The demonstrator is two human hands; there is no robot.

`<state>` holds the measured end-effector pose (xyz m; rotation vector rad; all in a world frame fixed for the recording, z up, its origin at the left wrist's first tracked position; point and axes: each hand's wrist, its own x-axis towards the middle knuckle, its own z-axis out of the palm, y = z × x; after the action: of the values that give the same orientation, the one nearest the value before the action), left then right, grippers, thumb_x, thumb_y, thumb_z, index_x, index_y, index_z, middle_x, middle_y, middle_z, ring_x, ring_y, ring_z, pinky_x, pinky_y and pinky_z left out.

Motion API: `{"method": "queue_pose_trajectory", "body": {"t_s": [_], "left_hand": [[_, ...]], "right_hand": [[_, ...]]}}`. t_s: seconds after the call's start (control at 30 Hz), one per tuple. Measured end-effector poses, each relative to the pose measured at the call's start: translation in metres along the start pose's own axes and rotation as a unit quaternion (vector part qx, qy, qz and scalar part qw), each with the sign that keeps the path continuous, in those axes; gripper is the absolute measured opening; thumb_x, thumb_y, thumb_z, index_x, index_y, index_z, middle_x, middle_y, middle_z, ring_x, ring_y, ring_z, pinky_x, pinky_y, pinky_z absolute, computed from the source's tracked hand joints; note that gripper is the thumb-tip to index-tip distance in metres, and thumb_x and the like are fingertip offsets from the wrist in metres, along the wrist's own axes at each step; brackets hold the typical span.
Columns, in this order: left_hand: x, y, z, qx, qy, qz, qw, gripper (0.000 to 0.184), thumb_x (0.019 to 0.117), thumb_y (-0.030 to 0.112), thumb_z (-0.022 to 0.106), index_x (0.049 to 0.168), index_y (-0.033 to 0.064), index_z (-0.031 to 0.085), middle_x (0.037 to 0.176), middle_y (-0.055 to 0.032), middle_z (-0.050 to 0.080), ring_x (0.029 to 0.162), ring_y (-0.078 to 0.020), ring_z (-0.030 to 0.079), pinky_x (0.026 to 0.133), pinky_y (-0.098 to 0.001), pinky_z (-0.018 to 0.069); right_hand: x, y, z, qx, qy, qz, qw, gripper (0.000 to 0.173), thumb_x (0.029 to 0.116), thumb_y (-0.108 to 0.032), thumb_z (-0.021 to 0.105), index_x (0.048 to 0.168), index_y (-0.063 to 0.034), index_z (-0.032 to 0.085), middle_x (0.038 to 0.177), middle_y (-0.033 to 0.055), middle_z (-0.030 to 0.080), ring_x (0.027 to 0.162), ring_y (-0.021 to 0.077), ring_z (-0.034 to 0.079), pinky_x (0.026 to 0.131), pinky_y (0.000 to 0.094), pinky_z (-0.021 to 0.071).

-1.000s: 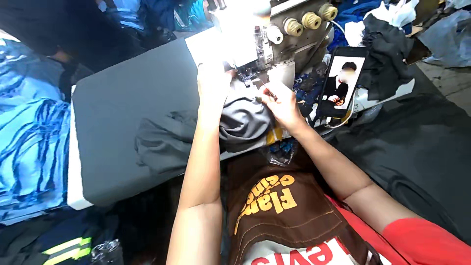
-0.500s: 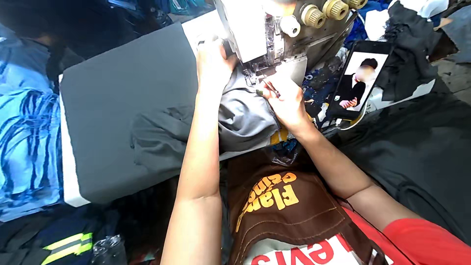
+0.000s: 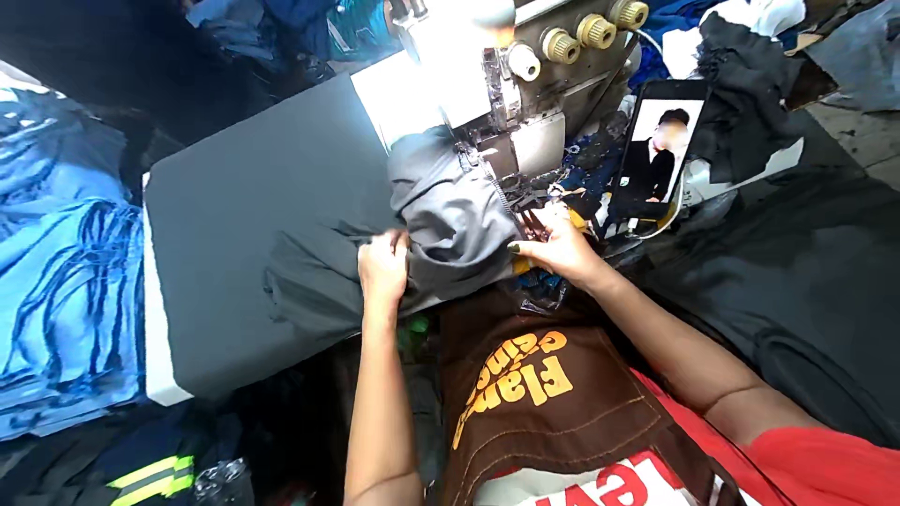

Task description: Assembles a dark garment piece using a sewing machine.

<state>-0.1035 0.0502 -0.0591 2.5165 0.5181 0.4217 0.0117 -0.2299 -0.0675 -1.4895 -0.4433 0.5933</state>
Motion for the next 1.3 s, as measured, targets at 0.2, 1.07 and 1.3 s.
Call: {"method": "queue_pose_trajectory", "body": {"t_s": [0.2,1.07,1.3], "left_hand": [[0.012,0.023,-0.05,0.168,0.193,0.0,0.967,0.043,0.1022,0.037,0.06,0.129,0.004,0.062,0.12,-0.0249,0.064,0.113,-0.0465,0.059,0.098,-0.0661,0.0395],[0.079,0.109,0.031,0.187,-0.016,0.082,0.979,0.076,0.0884,0.081,0.045,0.131,0.0222,0.069,0.15,-0.0072,0.055,0.148,-0.0347,0.037,0.116,-0.0713,0.0158],[0.061,0.081,0.026,0.096,0.047,0.178,0.978,0.066,0.0915,0.069,0.057,0.139,0.0236,0.064,0.156,-0.0096,0.048,0.152,-0.0345,0.031,0.121,-0.0679,0.0081]], "right_hand": [[-0.005,0.007,0.018,0.091,-0.003,0.062,0.994,0.008,0.1004,-0.011,0.063,0.098,-0.0028,0.064,0.051,-0.0023,0.049,0.039,0.0031,0.042,0.041,0.0184,0.0392],[-0.003,0.011,0.008,0.079,-0.004,0.073,0.994,0.008,0.1006,-0.011,0.064,0.1,-0.0032,0.065,0.052,-0.0015,0.049,0.039,0.0033,0.042,0.04,0.018,0.0389],[-0.011,0.012,-0.024,-0.083,0.065,-0.05,0.993,0.017,0.0983,-0.009,0.063,0.113,-0.001,0.069,0.094,0.0034,0.069,0.058,0.0009,0.052,0.052,0.0196,0.0451]]}}
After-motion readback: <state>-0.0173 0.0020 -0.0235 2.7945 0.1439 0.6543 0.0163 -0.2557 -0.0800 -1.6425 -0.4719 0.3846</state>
